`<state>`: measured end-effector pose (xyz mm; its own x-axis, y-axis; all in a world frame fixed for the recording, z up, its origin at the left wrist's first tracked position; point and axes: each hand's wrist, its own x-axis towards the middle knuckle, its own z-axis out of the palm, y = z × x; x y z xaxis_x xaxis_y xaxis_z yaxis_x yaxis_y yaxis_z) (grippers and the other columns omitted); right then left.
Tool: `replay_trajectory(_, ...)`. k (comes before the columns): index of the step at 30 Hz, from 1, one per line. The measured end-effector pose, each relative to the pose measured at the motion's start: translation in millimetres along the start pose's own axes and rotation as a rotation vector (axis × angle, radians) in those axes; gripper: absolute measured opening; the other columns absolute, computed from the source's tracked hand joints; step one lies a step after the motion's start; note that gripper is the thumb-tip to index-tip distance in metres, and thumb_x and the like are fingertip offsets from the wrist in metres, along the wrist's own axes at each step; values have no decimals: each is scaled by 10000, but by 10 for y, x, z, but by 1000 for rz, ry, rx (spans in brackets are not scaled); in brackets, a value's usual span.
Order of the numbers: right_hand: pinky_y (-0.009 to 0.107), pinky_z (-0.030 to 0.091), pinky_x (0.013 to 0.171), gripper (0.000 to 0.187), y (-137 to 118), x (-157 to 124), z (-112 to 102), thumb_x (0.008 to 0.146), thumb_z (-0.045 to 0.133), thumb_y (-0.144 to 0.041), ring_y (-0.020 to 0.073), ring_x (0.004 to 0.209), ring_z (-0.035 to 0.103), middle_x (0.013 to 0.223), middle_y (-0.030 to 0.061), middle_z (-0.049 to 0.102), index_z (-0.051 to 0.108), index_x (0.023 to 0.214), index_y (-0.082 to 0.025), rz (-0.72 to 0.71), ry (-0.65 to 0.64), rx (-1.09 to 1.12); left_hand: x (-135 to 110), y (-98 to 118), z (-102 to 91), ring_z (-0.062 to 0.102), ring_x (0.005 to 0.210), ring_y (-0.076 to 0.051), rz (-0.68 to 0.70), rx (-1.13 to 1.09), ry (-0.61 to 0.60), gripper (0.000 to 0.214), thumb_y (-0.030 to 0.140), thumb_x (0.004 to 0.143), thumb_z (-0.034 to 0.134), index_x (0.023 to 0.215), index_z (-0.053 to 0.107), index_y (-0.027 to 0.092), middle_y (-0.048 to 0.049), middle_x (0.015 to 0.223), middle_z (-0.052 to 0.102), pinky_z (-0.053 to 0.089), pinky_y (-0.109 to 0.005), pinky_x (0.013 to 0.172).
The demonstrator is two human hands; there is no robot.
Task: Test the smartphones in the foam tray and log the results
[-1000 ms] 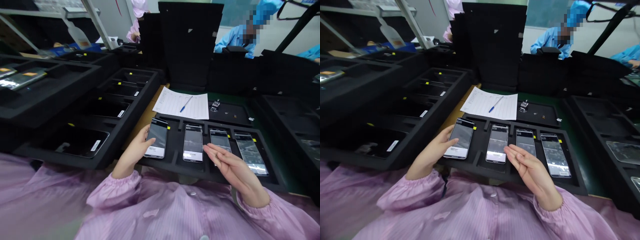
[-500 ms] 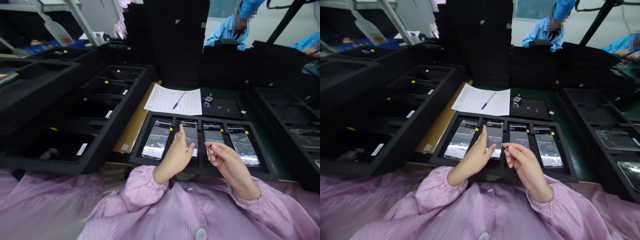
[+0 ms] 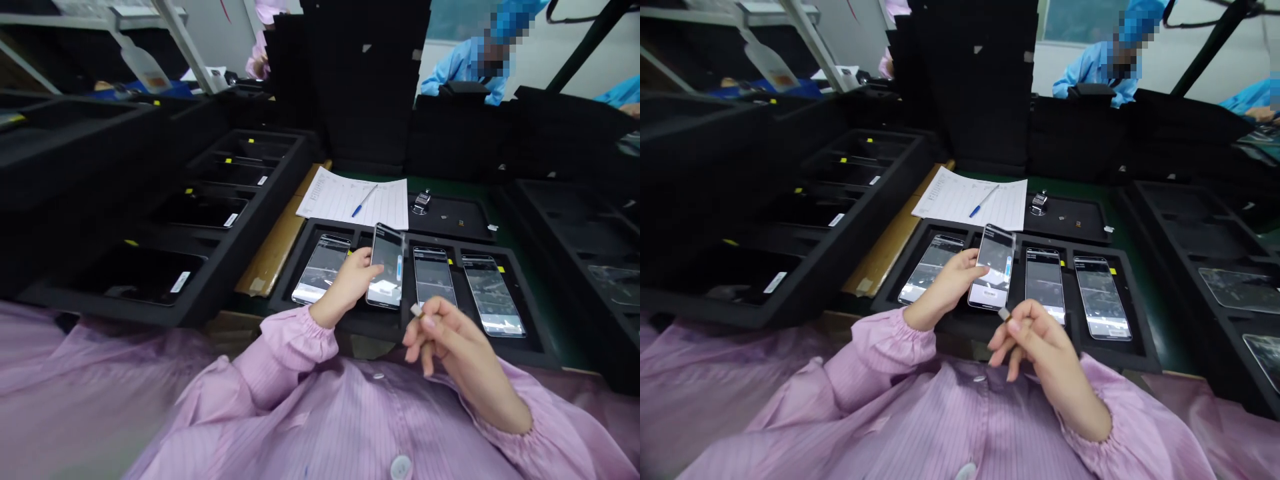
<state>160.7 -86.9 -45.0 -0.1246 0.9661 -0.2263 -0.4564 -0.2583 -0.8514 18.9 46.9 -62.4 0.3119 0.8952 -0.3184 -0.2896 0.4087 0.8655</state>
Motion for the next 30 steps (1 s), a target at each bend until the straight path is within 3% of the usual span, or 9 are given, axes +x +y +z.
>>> replay_trajectory(3,175,548,504,272,113,-41,53,914,710,-406,165,735,742,873,62,755,547,827,-206,-24,-39,-42,-132,59,69,699,745,-183,89,-97,53,265,173,719,697,965,599,180,-29,867,737,529,-293,687)
replay_trajectory(8,292,617,818,220,190,-14,138,920,709,-359,216,1098,698,1156,64,721,588,814,-210,-263,125,-50,-363,58,246,706,781,-187,111,-289,42,264,203,758,703,994,595,153,-45,914,730,547,-292,690)
replay_trajectory(20,325,610,843,235,202,48,164,878,756,-352,208,945,744,921,32,751,600,774,-211,-289,142,42,-542,-17,347,681,727,-130,403,-176,52,304,301,872,694,1113,531,214,-12,985,723,502,-234,622)
replay_trajectory(25,332,608,856,233,200,25,142,884,747,-355,216,988,734,946,41,753,602,772,-210,-282,130,30,-520,-32,348,699,780,-150,369,-207,57,304,295,858,693,1100,534,200,-17,965,722,534,-249,664)
replay_trajectory(30,325,622,782,282,215,102,94,850,770,-418,214,869,750,857,40,742,592,792,-208,-254,149,-26,-536,-49,360,703,804,-173,320,-217,54,387,335,820,731,1121,522,210,-32,999,718,543,-263,648)
